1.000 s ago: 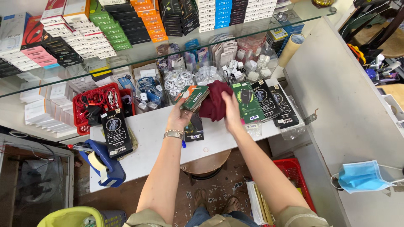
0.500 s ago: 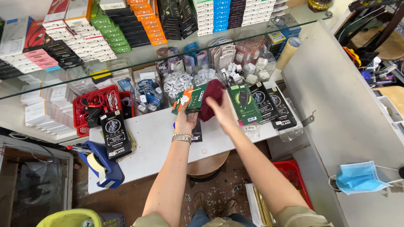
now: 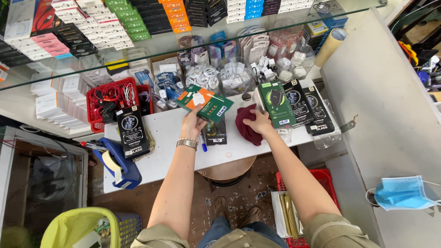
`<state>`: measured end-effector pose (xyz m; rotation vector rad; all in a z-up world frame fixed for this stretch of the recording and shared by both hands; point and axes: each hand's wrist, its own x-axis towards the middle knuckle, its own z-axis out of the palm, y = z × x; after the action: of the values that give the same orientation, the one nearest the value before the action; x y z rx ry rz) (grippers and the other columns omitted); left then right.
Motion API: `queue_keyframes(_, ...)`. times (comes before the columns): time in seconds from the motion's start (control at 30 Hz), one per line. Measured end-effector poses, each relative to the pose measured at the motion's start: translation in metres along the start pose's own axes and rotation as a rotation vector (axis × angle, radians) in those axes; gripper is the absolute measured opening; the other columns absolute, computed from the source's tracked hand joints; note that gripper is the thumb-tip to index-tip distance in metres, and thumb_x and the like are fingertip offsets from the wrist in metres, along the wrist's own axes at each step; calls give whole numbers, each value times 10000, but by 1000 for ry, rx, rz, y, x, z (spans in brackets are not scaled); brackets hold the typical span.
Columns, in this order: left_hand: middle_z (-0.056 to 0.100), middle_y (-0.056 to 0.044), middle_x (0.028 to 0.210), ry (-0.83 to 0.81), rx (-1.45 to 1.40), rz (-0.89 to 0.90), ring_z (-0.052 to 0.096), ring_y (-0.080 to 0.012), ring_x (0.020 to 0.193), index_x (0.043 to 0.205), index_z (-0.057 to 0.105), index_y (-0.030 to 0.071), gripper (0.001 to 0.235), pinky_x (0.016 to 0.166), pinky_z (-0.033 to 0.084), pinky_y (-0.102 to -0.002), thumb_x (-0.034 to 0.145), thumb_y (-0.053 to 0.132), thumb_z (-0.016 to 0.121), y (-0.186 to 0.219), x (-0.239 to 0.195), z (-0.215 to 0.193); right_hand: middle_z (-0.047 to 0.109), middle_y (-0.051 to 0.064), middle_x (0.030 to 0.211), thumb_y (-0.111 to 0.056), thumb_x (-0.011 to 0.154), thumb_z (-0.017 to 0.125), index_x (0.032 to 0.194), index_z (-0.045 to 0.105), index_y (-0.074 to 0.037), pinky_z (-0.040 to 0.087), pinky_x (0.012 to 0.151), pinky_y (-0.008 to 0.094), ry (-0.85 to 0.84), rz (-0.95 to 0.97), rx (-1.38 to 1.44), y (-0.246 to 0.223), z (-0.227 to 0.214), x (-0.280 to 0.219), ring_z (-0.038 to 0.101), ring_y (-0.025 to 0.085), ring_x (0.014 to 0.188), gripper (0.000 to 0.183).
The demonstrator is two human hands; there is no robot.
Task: The person retrieves various boxed electronics accessories from a glass display cabinet, places them on a counter, and then returns them to the cabinet. The items include screen protectors, charging cables, and power adapters. The person handles the items by hand, stacking them on the counter before restocking them.
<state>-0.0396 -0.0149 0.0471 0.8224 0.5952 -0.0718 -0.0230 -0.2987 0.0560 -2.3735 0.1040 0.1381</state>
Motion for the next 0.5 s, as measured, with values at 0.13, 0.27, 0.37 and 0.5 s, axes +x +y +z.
queue_keyframes(0.13, 759, -58, 1006, -49, 406, -16, 756, -173, 804, 1236, 631, 21, 418, 711, 630, -326, 887, 218, 750, -3, -7, 15, 653, 95, 1283, -548, 959, 647, 1365, 631, -41, 442, 1053, 401, -268, 118, 424, -14, 2, 23, 586, 249, 1260, 650)
queue_keyframes(0.27, 741, -84, 1001, -181, 595, 14, 688, -166, 775, 1335, 601, 36, 540, 638, 529, -308, 913, 343, 740, -15, 5, 17, 697, 84, 1180, -367, 925, 673, 1297, 638, -46, 531, 937, 398, -588, 256, 780, -14, 7, 32, 647, 239, 1094, 493)
queue_keyframes(0.37, 707, -103, 1065, -147, 608, 16, 627, -196, 911, 1423, 616, 32, 665, 808, 511, -335, 974, 522, 658, -32, 34, -1, 689, 97, 1118, -282, 952, 686, 1232, 646, 17, 570, 869, 397, -553, 412, 1031, 6, 27, 25, 664, 208, 988, 412)
queue_keyframes(0.5, 672, -234, 1326, 215, 931, 166, 630, -338, 1258, 1405, 610, -15, 740, 1076, 457, -400, 962, 573, 531, -79, 80, -32, 709, 103, 1054, -239, 961, 645, 1229, 614, 25, 599, 813, 361, -350, 466, 1038, 37, 66, 17, 698, 177, 910, 378)
